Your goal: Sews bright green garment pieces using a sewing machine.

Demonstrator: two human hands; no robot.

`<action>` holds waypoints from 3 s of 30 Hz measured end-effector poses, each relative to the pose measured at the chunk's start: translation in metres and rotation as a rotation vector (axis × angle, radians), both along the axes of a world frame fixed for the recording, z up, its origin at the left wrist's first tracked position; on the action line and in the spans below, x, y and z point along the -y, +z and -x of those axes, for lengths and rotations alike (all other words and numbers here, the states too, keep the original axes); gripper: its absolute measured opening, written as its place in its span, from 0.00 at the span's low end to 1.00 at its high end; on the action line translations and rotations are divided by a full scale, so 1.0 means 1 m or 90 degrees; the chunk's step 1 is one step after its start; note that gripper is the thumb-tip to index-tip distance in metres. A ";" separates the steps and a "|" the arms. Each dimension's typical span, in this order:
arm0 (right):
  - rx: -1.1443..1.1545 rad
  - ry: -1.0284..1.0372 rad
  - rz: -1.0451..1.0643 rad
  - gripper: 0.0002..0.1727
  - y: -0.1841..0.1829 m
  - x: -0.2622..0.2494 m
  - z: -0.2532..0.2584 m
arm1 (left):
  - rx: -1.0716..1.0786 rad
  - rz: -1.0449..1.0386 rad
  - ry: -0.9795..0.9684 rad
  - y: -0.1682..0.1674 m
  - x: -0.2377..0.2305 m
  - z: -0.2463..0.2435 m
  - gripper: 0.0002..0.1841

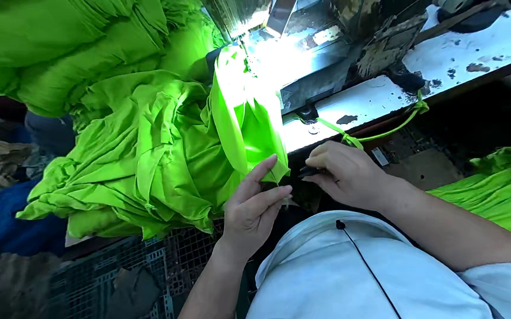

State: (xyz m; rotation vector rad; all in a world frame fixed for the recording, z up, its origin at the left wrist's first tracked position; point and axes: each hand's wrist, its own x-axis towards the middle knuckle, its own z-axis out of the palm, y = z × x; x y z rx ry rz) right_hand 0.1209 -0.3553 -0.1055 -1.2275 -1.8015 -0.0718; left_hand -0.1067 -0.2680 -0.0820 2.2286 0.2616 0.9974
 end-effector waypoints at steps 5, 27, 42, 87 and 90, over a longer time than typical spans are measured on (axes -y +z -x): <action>0.078 0.031 -0.108 0.07 0.002 0.000 0.013 | -0.002 0.050 -0.067 0.002 0.009 -0.011 0.07; -0.043 -0.041 0.019 0.10 0.061 -0.143 -0.034 | -0.105 -0.383 0.342 0.196 -0.155 0.142 0.15; -0.189 0.066 0.384 0.10 0.047 -0.149 -0.030 | 0.011 -0.083 0.141 0.177 -0.207 0.122 0.05; -0.218 0.137 0.330 0.14 0.035 -0.146 -0.022 | -0.377 -0.491 0.083 0.115 -0.197 -0.009 0.09; -0.213 0.122 0.373 0.14 0.043 -0.149 -0.023 | -0.414 -0.271 0.087 0.124 -0.181 -0.021 0.02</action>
